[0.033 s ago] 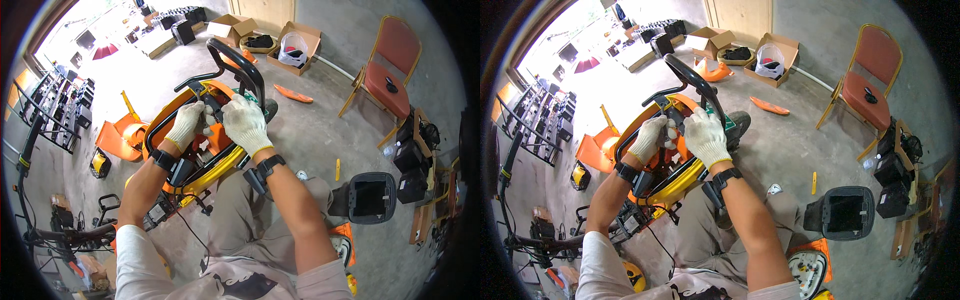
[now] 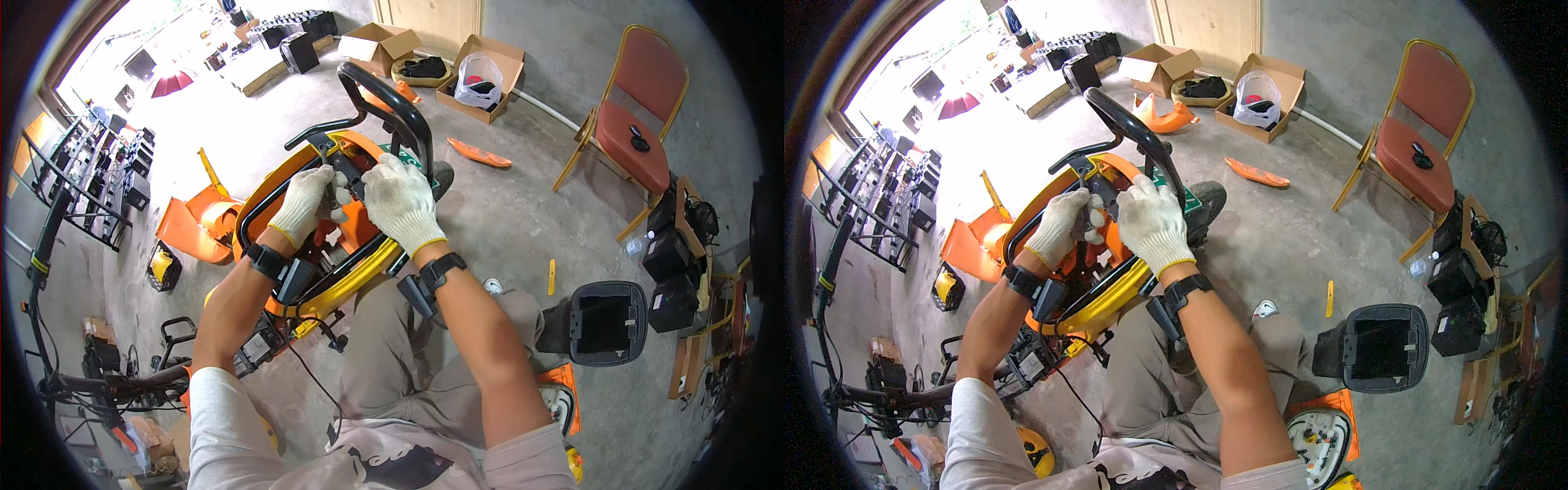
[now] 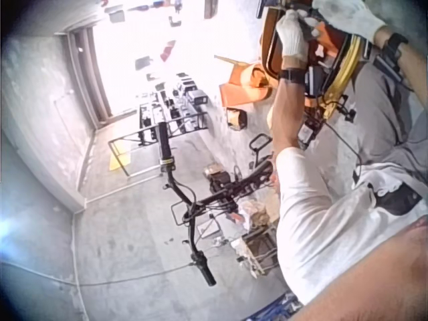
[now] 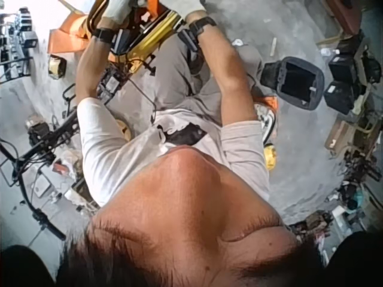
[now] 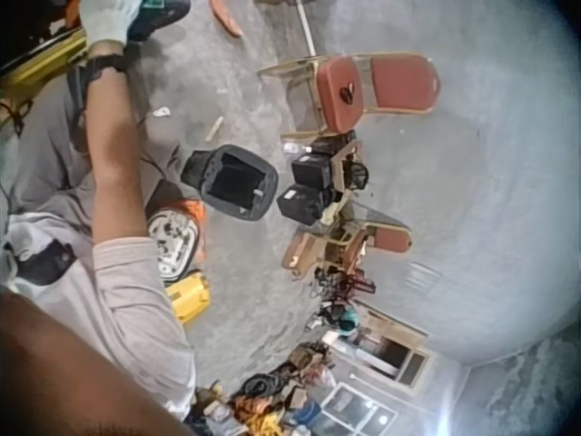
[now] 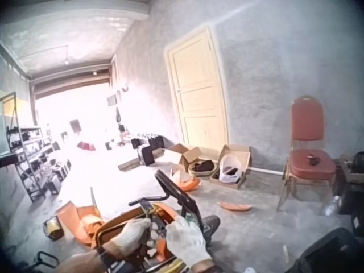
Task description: Dismantling and inspecting the internal chassis and electrical components of an orange motorcycle.
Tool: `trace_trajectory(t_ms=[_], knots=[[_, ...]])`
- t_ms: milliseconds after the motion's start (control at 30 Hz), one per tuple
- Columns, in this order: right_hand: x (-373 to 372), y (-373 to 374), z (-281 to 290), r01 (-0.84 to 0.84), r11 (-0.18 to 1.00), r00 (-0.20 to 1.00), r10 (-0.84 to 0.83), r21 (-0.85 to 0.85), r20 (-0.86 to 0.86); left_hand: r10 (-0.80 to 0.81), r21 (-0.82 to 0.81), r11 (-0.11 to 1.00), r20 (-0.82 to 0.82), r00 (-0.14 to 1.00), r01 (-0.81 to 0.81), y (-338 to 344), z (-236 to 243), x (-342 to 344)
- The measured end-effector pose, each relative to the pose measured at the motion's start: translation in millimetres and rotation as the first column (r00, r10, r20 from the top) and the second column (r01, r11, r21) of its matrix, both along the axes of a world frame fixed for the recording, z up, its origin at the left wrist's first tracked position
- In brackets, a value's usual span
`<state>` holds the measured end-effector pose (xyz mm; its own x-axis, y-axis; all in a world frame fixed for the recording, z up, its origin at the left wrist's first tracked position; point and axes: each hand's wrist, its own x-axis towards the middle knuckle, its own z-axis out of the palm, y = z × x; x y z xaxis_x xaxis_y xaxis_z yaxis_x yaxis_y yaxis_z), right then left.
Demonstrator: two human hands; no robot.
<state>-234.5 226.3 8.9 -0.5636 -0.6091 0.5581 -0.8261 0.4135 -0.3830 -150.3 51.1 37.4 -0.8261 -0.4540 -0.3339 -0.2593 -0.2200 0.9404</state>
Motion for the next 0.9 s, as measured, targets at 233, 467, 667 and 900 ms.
trace_trajectory(t_ms=[233,467,667,900], knots=[[-0.8,-1.5,-0.4,0.004,0.997,1.000,-0.003,0.073,-0.019,-0.043,0.035,0.999,0.050,0.998,0.041,-2.9,11.3,6.8],[-0.9,-2.6,-2.1,0.025,0.997,1.000,-0.025,0.070,-0.006,-0.061,0.135,0.989,0.055,0.997,0.053,3.5,21.8,5.5],[-0.4,-0.5,-1.1,0.010,0.999,1.000,-0.009,0.041,-0.022,-0.088,0.001,0.996,0.091,0.992,0.088,-5.1,36.1,18.1],[1.1,-0.9,0.5,-0.002,0.999,1.000,0.003,0.040,-0.027,-0.157,-0.146,0.972,0.166,0.974,0.182,-24.0,42.9,23.5]])
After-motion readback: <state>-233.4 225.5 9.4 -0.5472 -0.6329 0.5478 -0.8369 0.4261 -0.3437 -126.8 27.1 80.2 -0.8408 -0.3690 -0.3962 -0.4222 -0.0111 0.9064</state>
